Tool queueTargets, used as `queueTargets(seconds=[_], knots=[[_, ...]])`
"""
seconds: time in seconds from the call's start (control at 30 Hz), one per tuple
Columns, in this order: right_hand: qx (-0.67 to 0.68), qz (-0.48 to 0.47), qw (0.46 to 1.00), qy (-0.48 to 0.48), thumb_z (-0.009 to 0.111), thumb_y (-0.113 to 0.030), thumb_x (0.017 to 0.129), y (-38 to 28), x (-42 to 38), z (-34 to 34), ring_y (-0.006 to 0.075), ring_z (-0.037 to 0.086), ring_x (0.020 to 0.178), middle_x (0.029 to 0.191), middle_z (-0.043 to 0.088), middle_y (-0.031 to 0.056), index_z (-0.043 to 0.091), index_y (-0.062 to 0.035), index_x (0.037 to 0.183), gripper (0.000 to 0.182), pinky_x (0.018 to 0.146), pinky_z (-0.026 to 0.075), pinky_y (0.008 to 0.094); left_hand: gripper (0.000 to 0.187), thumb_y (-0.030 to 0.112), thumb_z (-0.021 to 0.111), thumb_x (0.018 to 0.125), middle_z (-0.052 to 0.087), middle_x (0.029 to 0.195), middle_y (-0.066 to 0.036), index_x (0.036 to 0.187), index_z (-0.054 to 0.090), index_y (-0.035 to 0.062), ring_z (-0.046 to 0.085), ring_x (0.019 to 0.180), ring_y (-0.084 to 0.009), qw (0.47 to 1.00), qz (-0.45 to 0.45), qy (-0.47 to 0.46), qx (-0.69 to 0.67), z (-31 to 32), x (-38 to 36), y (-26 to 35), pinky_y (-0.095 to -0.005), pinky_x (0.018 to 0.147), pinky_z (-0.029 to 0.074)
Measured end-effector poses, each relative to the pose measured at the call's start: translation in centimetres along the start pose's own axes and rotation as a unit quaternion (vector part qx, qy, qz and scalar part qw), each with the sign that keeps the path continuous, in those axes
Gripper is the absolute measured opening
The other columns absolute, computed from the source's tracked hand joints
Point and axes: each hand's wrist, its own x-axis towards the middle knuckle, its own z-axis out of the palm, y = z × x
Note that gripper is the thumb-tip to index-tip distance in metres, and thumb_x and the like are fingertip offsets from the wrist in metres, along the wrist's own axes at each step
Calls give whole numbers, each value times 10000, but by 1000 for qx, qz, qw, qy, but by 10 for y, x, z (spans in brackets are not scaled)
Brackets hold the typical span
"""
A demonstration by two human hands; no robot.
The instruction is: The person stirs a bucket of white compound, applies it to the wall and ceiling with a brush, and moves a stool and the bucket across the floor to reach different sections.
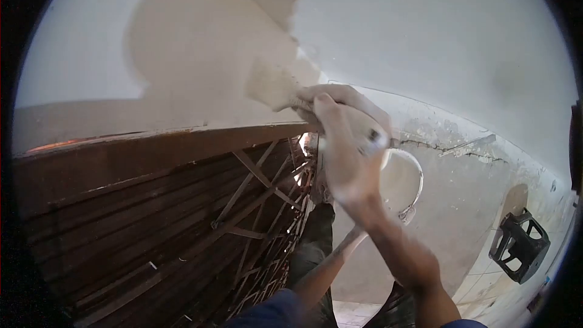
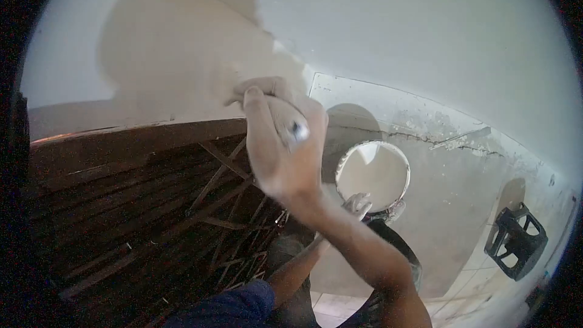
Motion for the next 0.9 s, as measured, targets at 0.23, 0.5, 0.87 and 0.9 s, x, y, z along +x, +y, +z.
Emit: queueTargets(seconds=[0.23,0.5,0.87,0.9], knots=[[-67,-22,995,-65,545,-122,984,14,25,38,159,691,839,924,717,156,696,72,983,246,833,576,275,481,373,569,964,564,1308,-188,1341,521,78,523,1241,-349,1000,-8,-13,7,4,0,-5,-438,1054,409],[-4,-74,996,-48,573,-82,952,2,-4,-10,178,683,787,850,708,141,693,67,951,191,740,558,270,492,381,567,964,560,1311,-189,1349,515,80,520,1240,-351,1000,-7,-21,8,2,4,-6,-446,1055,405],[132,48,987,-72,616,-98,920,-14,9,57,157,647,730,816,692,96,663,20,886,132,705,514,268,506,393,565,963,555,1315,-191,1360,507,83,517,1238,-353,999,-16,-28,9,-1,9,-4,-456,1055,400],[157,60,982,-87,611,-100,925,-26,10,57,157,649,745,824,693,93,666,23,893,139,717,516,265,507,394,565,963,554,1316,-191,1360,507,84,517,1238,-354,999,-19,-29,9,0,10,-4,-457,1055,399]])
